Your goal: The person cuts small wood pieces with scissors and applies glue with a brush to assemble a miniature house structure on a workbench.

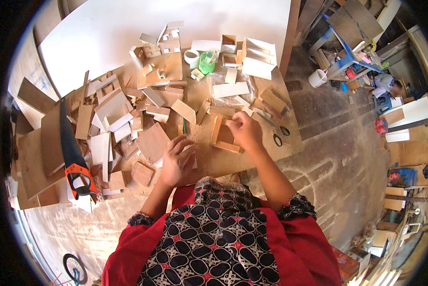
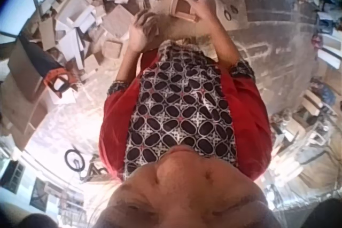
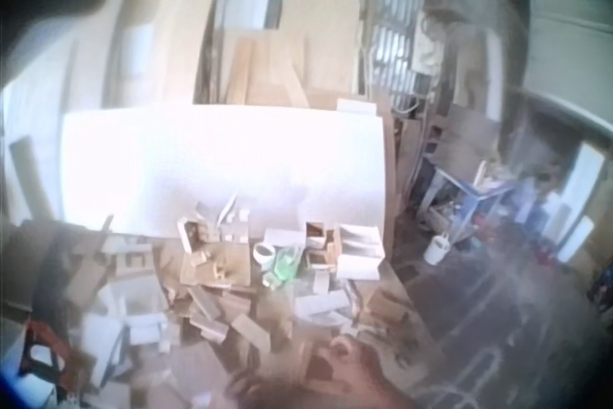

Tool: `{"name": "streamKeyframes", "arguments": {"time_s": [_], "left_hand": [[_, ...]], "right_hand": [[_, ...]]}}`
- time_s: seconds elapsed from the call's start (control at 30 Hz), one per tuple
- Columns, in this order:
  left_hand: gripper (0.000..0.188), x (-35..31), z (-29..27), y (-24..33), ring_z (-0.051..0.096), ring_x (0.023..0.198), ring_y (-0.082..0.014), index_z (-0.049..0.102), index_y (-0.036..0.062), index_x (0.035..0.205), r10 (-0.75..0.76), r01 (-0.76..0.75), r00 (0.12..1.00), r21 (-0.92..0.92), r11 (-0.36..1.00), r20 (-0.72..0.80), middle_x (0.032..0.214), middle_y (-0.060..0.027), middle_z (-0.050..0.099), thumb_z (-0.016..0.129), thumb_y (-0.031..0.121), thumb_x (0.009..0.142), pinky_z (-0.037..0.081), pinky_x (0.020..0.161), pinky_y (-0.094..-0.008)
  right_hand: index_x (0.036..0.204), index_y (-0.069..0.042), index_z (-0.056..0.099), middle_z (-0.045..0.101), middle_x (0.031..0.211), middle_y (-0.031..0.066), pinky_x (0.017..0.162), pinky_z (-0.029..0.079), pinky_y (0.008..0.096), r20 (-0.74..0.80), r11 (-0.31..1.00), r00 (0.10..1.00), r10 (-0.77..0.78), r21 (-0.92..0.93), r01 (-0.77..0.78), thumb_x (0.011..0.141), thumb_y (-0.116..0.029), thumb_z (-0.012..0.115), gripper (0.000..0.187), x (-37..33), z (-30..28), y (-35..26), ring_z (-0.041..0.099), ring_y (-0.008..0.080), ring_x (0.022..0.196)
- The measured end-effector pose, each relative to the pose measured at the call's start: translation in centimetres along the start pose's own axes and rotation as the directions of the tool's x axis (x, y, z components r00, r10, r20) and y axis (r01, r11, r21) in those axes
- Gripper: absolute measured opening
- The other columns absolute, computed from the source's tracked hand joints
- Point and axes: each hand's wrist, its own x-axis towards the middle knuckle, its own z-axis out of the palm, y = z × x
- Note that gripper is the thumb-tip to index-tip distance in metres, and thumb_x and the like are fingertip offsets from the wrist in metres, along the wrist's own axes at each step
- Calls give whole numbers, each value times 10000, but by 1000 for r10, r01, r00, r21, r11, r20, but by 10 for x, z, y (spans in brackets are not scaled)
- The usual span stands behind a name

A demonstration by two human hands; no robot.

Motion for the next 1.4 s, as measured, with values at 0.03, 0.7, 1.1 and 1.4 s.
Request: {"name": "streamKeyframes", "arguments": {"time_s": [0.03, 0.7, 1.1, 1.4], "left_hand": [[313, -5, -3, 2, 559, 1092, -375, 674, 62, 994, -23, 23, 1000, -4, 1000, -15, 1049, -114, 632, 678, 40, 682, 492, 892, -438], [252, -4, -2, 35, 597, 1018, -358, 696, 52, 938, -102, 106, 992, 57, 993, -69, 988, -121, 657, 650, -62, 718, 508, 835, -418], [252, 27, 13, 89, 616, 1003, -331, 708, 43, 945, -272, 278, 953, 34, 960, -131, 993, -136, 661, 643, -40, 716, 491, 867, -410], [213, 55, 53, 130, 637, 947, -307, 699, 38, 914, -316, 322, 944, 57, 945, -93, 982, -127, 666, 651, -51, 727, 515, 801, -375]], "right_hand": [[934, -53, 632, 649, 692, 44, 574, 457, 292, -6, 997, 998, -63, -48, 63, 872, -190, 621, 151, 1, -8, 7, 590, 143, 606], [575, -80, 475, 309, 605, -18, 511, 341, 234, -520, 253, 351, -779, 252, 934, 752, -17, 543, 200, -90, -177, -221, 327, 90, 466], [1205, -55, 607, 609, 1167, 158, 871, 492, 399, 127, 911, 988, -89, -391, 133, 795, -320, 680, 494, 90, -129, 98, 596, 338, 1034], [1199, -57, 613, 604, 1132, 150, 914, 478, 412, 165, 913, 985, -45, -394, 107, 656, -470, 757, 697, 126, -114, 116, 565, 318, 1100]]}}
